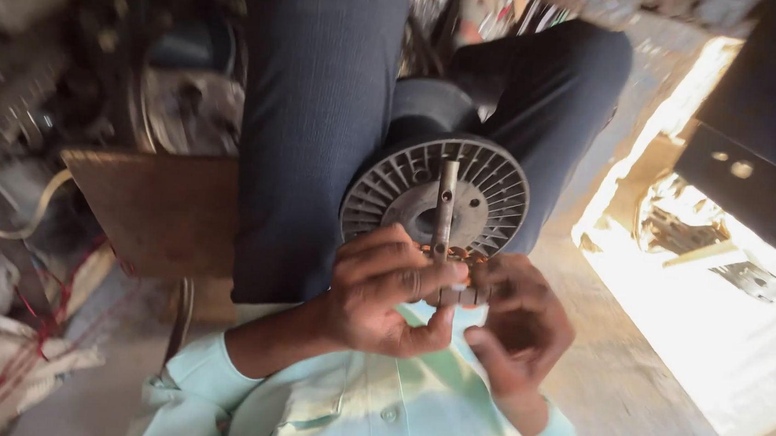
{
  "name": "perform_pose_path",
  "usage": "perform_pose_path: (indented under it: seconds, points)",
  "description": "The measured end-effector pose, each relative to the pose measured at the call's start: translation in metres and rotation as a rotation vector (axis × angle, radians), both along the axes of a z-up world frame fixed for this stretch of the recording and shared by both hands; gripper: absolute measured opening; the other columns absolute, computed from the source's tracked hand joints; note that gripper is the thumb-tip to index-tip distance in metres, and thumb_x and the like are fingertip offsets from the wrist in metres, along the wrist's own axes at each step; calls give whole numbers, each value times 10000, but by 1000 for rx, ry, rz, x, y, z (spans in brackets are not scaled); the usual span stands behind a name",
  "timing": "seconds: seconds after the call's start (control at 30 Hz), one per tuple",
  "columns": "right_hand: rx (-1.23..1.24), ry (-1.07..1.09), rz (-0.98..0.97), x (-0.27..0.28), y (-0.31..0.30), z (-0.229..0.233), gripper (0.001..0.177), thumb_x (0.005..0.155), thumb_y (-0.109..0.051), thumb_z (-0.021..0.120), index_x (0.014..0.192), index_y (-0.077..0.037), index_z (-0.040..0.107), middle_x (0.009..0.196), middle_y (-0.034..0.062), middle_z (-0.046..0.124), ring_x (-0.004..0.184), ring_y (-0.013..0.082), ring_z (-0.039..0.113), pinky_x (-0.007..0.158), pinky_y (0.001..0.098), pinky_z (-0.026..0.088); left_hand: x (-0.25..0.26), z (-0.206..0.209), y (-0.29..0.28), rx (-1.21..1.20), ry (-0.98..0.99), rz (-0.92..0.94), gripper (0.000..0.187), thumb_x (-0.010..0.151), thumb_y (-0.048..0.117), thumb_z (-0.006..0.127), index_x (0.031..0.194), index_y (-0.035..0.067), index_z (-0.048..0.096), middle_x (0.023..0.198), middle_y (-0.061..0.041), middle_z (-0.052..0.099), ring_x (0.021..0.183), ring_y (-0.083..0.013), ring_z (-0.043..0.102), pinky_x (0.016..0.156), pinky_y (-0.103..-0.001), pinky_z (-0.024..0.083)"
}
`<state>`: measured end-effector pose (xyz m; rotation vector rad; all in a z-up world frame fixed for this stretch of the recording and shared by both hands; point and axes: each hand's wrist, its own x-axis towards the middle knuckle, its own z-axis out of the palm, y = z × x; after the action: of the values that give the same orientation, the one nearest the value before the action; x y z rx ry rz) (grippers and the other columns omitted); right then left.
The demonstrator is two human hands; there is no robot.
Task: Repairing and winding copper wire onto a fan motor stator while it is held in the lap.
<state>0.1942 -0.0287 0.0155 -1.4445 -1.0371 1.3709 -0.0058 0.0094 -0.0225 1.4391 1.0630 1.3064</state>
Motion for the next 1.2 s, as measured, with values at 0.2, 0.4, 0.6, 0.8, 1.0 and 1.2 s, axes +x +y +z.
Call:
perform_pose_path:
  seconds: [0.2,0.4,0.6,0.8,1.0,1.2]
  points:
    - [24,-268,3,41,113,-69,195,958,-101,768,1092,38,737,1028,98,747,939,149,707,875,272,569,14,12,-6,30,56,-37,295,829,102,792,1106,31,718,866,-50,688,729,-181,608,708,-336,498]
    - [480,-656,359,1,232,-134,199,872,-27,769,1071,-43,777,1035,136,766,902,255,745,745,347,575,14,27,-6,63,125,-36,232,872,107,741,1091,35,714,976,-89,707,850,-239,662,789,-367,527]
    - [313,-1227,466,-15,263,-208,209,815,-254,763,925,-77,754,844,197,721,785,382,715,686,506,561,19,36,-2,50,161,-131,238,900,111,705,1105,-10,708,1038,-160,709,941,-321,688,842,-413,560]
    - [440,-1009,371,-34,257,-168,150,808,-124,700,949,-93,738,813,177,713,772,376,707,683,509,558,14,22,-17,-78,244,-107,261,872,136,718,1080,-22,721,1030,-160,729,934,-298,723,819,-393,574]
    - [448,-1120,448,-33,266,-185,105,729,-77,693,826,-67,733,810,184,711,845,375,715,761,491,573,11,-2,-22,-182,381,-122,320,885,215,713,1094,-27,732,1061,-193,732,1010,-311,740,859,-425,582]
    - [560,-1160,520,-31,271,-178,215,856,-31,641,1053,26,703,854,199,697,753,292,719,635,408,588,10,9,-25,-219,401,-109,410,893,280,691,1171,-21,692,1138,-209,699,1056,-319,739,858,-426,618]
